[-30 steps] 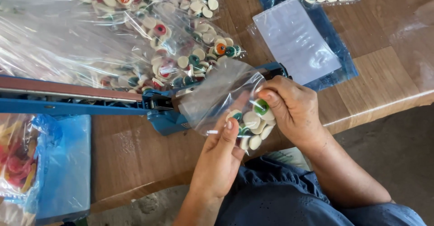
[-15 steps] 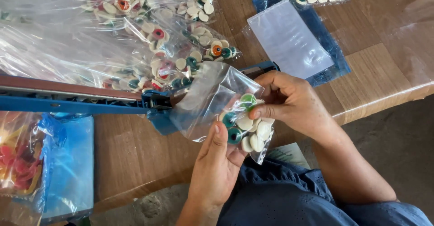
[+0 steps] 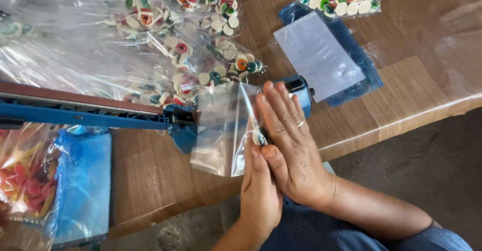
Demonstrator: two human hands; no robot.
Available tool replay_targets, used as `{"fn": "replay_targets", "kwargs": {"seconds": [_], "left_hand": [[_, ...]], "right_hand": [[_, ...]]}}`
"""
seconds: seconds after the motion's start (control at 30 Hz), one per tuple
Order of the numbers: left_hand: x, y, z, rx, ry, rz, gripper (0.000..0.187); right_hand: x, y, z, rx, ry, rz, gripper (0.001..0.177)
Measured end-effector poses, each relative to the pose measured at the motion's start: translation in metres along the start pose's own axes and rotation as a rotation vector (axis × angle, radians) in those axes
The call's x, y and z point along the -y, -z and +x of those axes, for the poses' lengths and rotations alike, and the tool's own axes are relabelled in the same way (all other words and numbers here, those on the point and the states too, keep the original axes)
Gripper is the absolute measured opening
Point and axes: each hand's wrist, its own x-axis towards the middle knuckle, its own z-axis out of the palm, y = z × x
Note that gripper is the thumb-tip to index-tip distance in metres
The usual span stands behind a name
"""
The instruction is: Sealing small plastic bags filled with decorative items using a manual heat sealer
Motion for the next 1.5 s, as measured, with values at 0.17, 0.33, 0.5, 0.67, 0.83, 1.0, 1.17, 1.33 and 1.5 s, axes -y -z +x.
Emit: {"fn": "replay_targets", "kwargs": {"seconds": [0.17, 0.33, 0.5, 0.67, 0.83, 1.0, 1.17, 1.33, 1.5], "left_hand": [[0.025, 0.015, -0.013, -0.193, 0.034, -0.032, 0.065], [0.007, 0.001, -0.009, -0.072, 0.012, 0.035, 0.065], [0.002, 0.001, -0.01, -0.084, 0.015, 0.137, 0.07], [0.004, 0.011, -0.011, -0.036, -0.007, 0.212, 0.073], [-0.023, 0.022, -0.009, 0.132, 0.153, 0.062, 0.065], [-0.072, 0.041, -0.005, 0.38, 0.448, 0.47, 0.07], [-0.067, 0.059, -0.013, 0.582, 0.328, 0.568, 0.057], [-0.088, 0.067, -0.006, 0.643, 0.42, 0.872, 0.062], [-0.106, 0.065, -0.005, 0.646, 0.507, 0.941, 0.05]], "right_hand": [[0.003, -0.012, -0.002, -0.063, 0.045, 0.064, 0.058], [0.006, -0.015, -0.003, -0.06, 0.028, 0.106, 0.058], [0.009, -0.016, -0.005, -0.051, 0.03, 0.105, 0.057], [0.008, -0.017, -0.007, -0.037, 0.023, 0.074, 0.057], [0.004, 0.019, -0.002, 0.095, -0.017, 0.019, 0.063], [-0.016, 0.078, 0.086, 0.43, -0.131, 0.315, 0.084], [-0.019, 0.053, 0.14, 1.155, -0.454, 0.28, 0.096], [0.017, 0.021, 0.158, 1.55, -0.451, -0.058, 0.047], [0.02, 0.005, 0.152, 1.706, -0.418, 0.053, 0.093]]}}
